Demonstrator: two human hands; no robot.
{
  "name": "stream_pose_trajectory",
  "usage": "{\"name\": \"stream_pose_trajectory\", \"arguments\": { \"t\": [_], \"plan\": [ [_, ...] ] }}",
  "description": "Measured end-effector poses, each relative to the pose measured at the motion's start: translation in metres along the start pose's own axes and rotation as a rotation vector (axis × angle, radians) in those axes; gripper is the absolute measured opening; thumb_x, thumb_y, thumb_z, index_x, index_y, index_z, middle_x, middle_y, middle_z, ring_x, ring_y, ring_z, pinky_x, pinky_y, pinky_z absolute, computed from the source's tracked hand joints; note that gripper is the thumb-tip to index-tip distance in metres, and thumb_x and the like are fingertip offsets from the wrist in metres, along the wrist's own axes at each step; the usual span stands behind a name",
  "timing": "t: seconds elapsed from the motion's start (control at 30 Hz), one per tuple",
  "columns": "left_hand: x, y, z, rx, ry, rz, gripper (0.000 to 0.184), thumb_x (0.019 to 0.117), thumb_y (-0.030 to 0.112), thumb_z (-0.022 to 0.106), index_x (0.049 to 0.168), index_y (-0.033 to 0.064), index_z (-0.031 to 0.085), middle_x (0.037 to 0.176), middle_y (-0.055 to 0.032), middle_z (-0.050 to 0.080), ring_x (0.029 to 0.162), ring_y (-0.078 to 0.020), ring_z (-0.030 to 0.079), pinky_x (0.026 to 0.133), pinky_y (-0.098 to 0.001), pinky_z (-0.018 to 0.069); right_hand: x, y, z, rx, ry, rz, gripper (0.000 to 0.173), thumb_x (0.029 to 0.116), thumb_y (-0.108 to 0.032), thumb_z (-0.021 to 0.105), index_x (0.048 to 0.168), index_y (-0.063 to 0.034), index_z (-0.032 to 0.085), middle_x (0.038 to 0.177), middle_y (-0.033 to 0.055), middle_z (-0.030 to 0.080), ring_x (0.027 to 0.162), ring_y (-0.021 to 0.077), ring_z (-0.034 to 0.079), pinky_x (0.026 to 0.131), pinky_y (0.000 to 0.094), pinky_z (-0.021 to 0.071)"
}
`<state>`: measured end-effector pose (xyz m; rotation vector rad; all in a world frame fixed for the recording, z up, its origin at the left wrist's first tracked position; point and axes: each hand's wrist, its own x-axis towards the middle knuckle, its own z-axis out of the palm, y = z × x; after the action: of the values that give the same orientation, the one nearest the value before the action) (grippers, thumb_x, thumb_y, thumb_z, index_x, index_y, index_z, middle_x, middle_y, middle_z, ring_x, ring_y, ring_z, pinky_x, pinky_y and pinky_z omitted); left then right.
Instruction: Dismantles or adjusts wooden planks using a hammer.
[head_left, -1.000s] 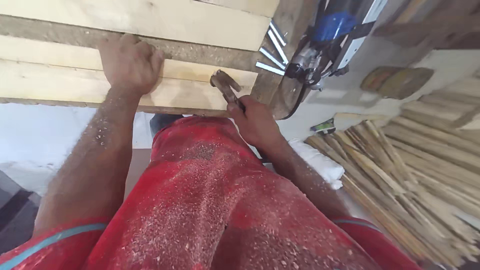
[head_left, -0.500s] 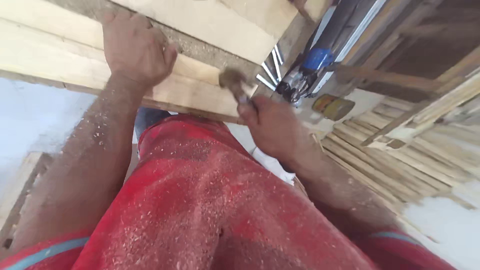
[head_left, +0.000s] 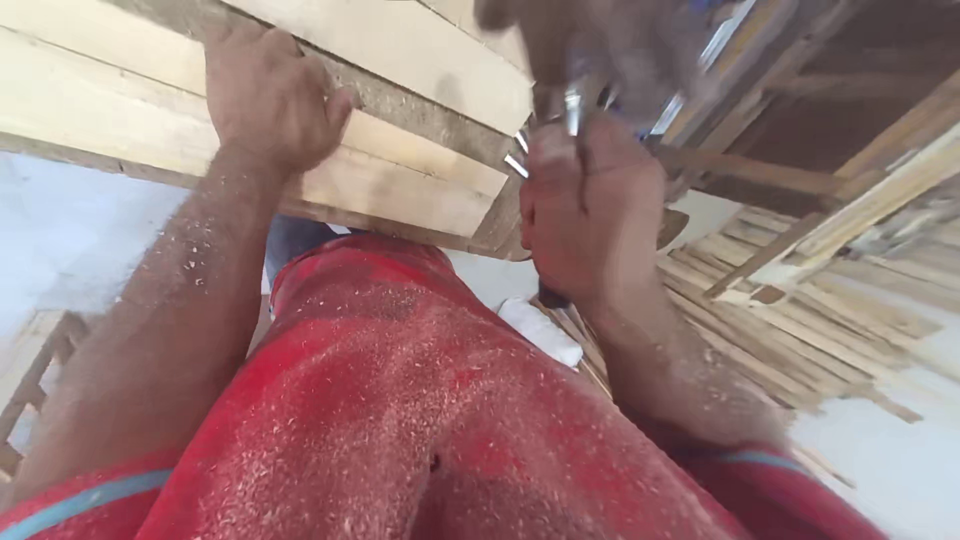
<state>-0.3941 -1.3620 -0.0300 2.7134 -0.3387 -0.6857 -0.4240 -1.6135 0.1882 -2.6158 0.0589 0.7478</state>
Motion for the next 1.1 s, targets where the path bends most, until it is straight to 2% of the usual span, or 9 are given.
{"name": "stream_pose_trajectory", "arguments": {
  "t": [0.1,0.23,0.3,0.37,0.47,0.63,0.77,0.9,1.1],
  "plan": [
    [-0.003,0.000,0.003,0.007,0.013,0.010,0.083,0.0974,0.074,0.017,0.101,0.0077,0.067,0.112,-0.0232,0.069,0.114,-0.0480,0.062,0.096,-0.0714,0.0413,-0.013,0.034,0.046,0.051,0.033,-0.028,0.049,0.1083,-0.048,0.041,0.103,-0.0043,0.064,0.067,0.0035,0.060,0.054,0.0173,0.062,0.048,0.0423,0.0545],
    [-0.001,0.001,0.002,0.025,0.011,-0.006,0.083,0.0972,0.074,0.015,0.104,0.0099,0.068,0.112,-0.0233,0.069,0.114,-0.0482,0.062,0.095,-0.0719,0.0416,-0.008,0.049,0.043,-0.299,-0.602,0.389,0.059,0.1078,-0.058,0.035,0.101,-0.0060,0.063,0.079,0.0156,0.062,0.072,0.0344,0.066,0.064,0.0579,0.0542],
    [-0.005,0.003,0.001,0.016,-0.028,0.009,0.082,0.0979,0.072,0.016,0.106,0.0087,0.067,0.113,-0.0262,0.068,0.116,-0.0516,0.061,0.095,-0.0752,0.0398,-0.015,0.030,0.018,-0.290,-0.514,0.330,0.059,0.1081,-0.057,0.035,0.101,-0.0054,0.063,0.077,0.0148,0.061,0.071,0.0339,0.065,0.062,0.0573,0.0530],
    [-0.001,0.002,0.000,0.012,-0.012,-0.005,0.080,0.0981,0.071,0.018,0.105,0.0098,0.068,0.115,-0.0231,0.069,0.118,-0.0481,0.061,0.098,-0.0729,0.0396,-0.017,0.013,0.000,-0.161,-0.164,0.127,0.051,0.1088,-0.053,0.038,0.098,-0.0091,0.060,0.068,0.0038,0.056,0.059,0.0196,0.061,0.053,0.0428,0.0514],
    [-0.005,0.003,0.003,0.033,-0.009,0.007,0.082,0.0990,0.072,0.017,0.104,0.0078,0.067,0.114,-0.0237,0.069,0.117,-0.0484,0.061,0.097,-0.0727,0.0407,-0.028,0.030,0.037,0.121,0.173,-0.092,0.051,0.1089,-0.049,0.040,0.108,-0.0026,0.063,0.071,0.0024,0.063,0.057,0.0134,0.063,0.049,0.0387,0.0569],
    [-0.005,0.002,0.003,0.036,0.025,0.015,0.082,0.0985,0.073,0.016,0.104,0.0100,0.069,0.112,-0.0221,0.070,0.116,-0.0461,0.063,0.097,-0.0699,0.0421,-0.038,0.071,0.077,-0.150,-0.410,0.385,0.059,0.1084,-0.056,0.034,0.104,-0.0046,0.063,0.082,0.0161,0.063,0.077,0.0349,0.067,0.068,0.0587,0.0532],
    [-0.007,0.009,0.000,0.042,-0.039,-0.022,0.078,0.0989,0.070,0.019,0.107,0.0116,0.070,0.116,-0.0225,0.069,0.120,-0.0462,0.061,0.102,-0.0710,0.0400,-0.054,0.068,0.087,-0.126,-0.070,0.142,0.061,0.1080,-0.053,0.031,0.110,-0.0023,0.064,0.079,0.0129,0.065,0.068,0.0303,0.067,0.059,0.0529,0.0546],
    [-0.014,-0.005,-0.004,-0.019,0.064,0.069,0.069,0.1032,0.064,0.027,0.109,0.0128,0.072,0.116,-0.0155,0.071,0.119,-0.0378,0.063,0.108,-0.0631,0.0396,-0.033,0.090,0.140,-0.104,-0.180,0.261,0.063,0.1091,-0.051,0.032,0.133,0.0000,0.059,0.102,0.0241,0.071,0.094,0.0423,0.071,0.083,0.0620,0.0551],
    [-0.051,-0.120,-0.062,-0.004,0.164,-0.110,0.062,0.1052,0.059,0.034,0.124,0.0099,0.068,0.127,-0.0205,0.067,0.130,-0.0440,0.054,0.116,-0.0679,0.0268,-0.029,0.071,0.135,-0.101,-0.184,0.389,0.058,0.1092,-0.051,0.035,0.109,-0.0008,0.064,0.087,0.0193,0.067,0.085,0.0358,0.069,0.077,0.0587,0.0536]
  ]
}}
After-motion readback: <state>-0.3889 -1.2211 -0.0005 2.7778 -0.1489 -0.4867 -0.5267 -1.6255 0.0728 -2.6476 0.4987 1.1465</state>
